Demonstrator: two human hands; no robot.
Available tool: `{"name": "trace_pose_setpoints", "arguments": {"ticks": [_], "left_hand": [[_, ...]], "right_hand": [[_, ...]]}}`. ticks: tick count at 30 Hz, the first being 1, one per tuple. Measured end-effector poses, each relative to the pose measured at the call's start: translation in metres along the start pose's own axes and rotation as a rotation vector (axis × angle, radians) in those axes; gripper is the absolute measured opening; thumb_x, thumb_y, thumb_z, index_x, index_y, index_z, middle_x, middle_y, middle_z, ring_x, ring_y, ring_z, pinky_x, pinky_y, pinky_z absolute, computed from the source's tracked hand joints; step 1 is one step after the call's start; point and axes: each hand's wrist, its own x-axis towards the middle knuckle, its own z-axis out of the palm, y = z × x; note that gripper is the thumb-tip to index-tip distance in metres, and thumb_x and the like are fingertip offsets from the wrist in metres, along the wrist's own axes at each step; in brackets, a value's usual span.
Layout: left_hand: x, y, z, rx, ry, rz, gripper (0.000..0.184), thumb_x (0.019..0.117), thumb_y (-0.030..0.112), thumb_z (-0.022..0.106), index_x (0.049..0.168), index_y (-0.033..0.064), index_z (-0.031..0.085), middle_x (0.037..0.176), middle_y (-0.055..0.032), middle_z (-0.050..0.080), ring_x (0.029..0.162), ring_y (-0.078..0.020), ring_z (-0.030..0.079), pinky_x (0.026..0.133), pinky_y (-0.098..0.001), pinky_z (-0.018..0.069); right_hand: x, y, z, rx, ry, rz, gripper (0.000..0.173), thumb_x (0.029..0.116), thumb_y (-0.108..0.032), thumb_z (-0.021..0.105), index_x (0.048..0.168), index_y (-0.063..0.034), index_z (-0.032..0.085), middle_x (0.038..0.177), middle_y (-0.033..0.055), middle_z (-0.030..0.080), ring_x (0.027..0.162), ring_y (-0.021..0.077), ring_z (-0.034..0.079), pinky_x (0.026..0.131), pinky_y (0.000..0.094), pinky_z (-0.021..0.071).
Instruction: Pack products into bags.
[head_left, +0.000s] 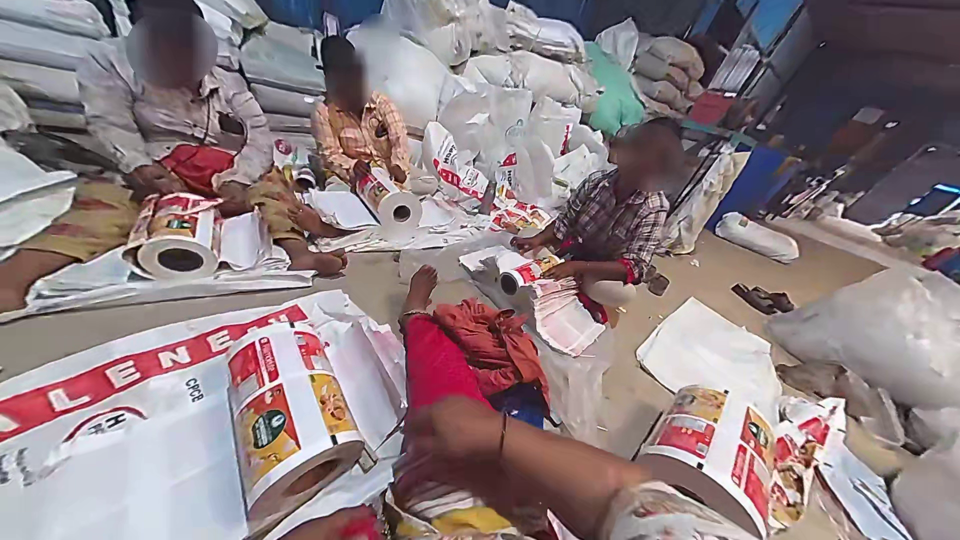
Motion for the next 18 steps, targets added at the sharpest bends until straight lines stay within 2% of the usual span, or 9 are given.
{"name": "trace_pose_setpoints", "arguments": {"ticks": [3,6,8,9,11,12,13,16,18], "left_hand": [[-0.032,-0.024,-0.032,-0.356,0.125,0.174,0.05,0.1032,0.026,0.057,0.148,0.0045,0.052,0.111,-0.0149,0.076,0.098,-0.0271,0.075,0.094,-0.0478,0.0598],[-0.054,-0.052,-0.042,-0.654,0.486,0.074,0.04,0.1029,0.02,0.056,0.141,0.0068,0.058,0.107,-0.0107,0.077,0.083,-0.0234,0.077,0.077,-0.0388,0.0654],[-0.052,-0.071,-0.049,-0.785,0.706,0.011,0.034,0.1043,0.011,0.051,0.136,0.0042,0.06,0.105,-0.0121,0.078,0.074,-0.0208,0.076,0.066,-0.033,0.0641],[-0.051,-0.077,-0.053,-0.807,0.784,-0.033,0.033,0.105,0.01,0.05,0.136,0.0042,0.06,0.105,-0.0116,0.078,0.072,-0.019,0.075,0.064,-0.0308,0.0629],[-0.051,-0.079,-0.064,-0.797,0.885,-0.055,0.032,0.1051,0.008,0.051,0.135,0.0037,0.06,0.106,-0.0095,0.077,0.071,-0.0154,0.075,0.064,-0.0278,0.0628],[-0.051,-0.081,-0.067,-0.801,0.924,-0.021,0.03,0.1041,0.008,0.053,0.133,0.0034,0.062,0.104,-0.0076,0.078,0.067,-0.013,0.074,0.062,-0.0258,0.062],[-0.049,-0.082,-0.07,-0.823,0.949,0.035,0.028,0.1025,0.006,0.054,0.129,0.0026,0.063,0.1,-0.0055,0.078,0.063,-0.0103,0.071,0.058,-0.0238,0.0604],[-0.04,-0.083,-0.072,-0.899,0.943,0.121,0.017,0.0955,0.003,0.06,0.112,0.003,0.067,0.089,-0.0015,0.078,0.059,-0.0066,0.068,0.053,-0.0204,0.0577],[-0.035,-0.083,-0.073,-0.91,0.949,0.115,0.012,0.093,0.001,0.064,0.103,0.0044,0.069,0.082,0.0016,0.077,0.056,-0.0031,0.066,0.049,-0.0163,0.053]], "right_hand": [[0.063,-0.002,-0.041,-0.052,0.157,0.073,0.034,0.1028,-0.028,0.059,0.132,-0.0135,0.068,0.121,0.0148,0.072,0.115,0.0332,0.067,0.1,0.0594,0.0505],[0.119,0.051,-0.055,-0.295,0.423,0.266,0.034,0.0981,-0.024,0.062,0.13,-0.0159,0.07,0.124,0.0179,0.07,0.118,0.0414,0.064,0.096,0.0681,0.0496],[0.129,0.1,-0.057,-0.342,0.568,0.459,0.04,0.0945,-0.028,0.065,0.13,-0.0098,0.069,0.135,0.0265,0.062,0.131,0.0531,0.051,0.103,0.0806,0.0343],[0.118,0.105,-0.064,-0.298,0.485,0.614,0.048,0.0953,-0.033,0.065,0.138,-0.0111,0.065,0.146,0.0273,0.054,0.139,0.0541,0.042,0.107,0.0813,0.0282],[0.096,0.098,-0.092,-0.102,0.005,0.966,0.067,0.1037,-0.041,0.057,0.163,-0.0221,0.033,0.171,0.0191,0.016,0.156,0.0469,0.012,0.118,0.0725,0.0182],[0.09,0.116,-0.074,-0.074,0.034,1.01,0.07,0.1016,-0.043,0.06,0.163,-0.0232,0.033,0.171,0.0192,0.014,0.156,0.0479,0.011,0.118,0.0734,0.018],[0.088,0.146,-0.039,-0.112,0.241,0.986,0.071,0.0939,-0.046,0.068,0.156,-0.0212,0.046,0.168,0.0223,0.024,0.153,0.0514,0.018,0.114,0.0778,0.0198],[0.092,0.187,0.001,-0.182,0.403,0.974,0.076,0.0878,-0.052,0.071,0.154,-0.0213,0.05,0.166,0.0228,0.029,0.15,0.0537,0.023,0.106,0.0841,0.0239],[0.092,0.174,-0.031,-0.043,0.13,1.06,0.078,0.0957,-0.046,0.066,0.163,-0.0244,0.033,0.172,0.0151,0.014,0.156,0.0449,0.015,0.115,0.0745,0.0229]]}}
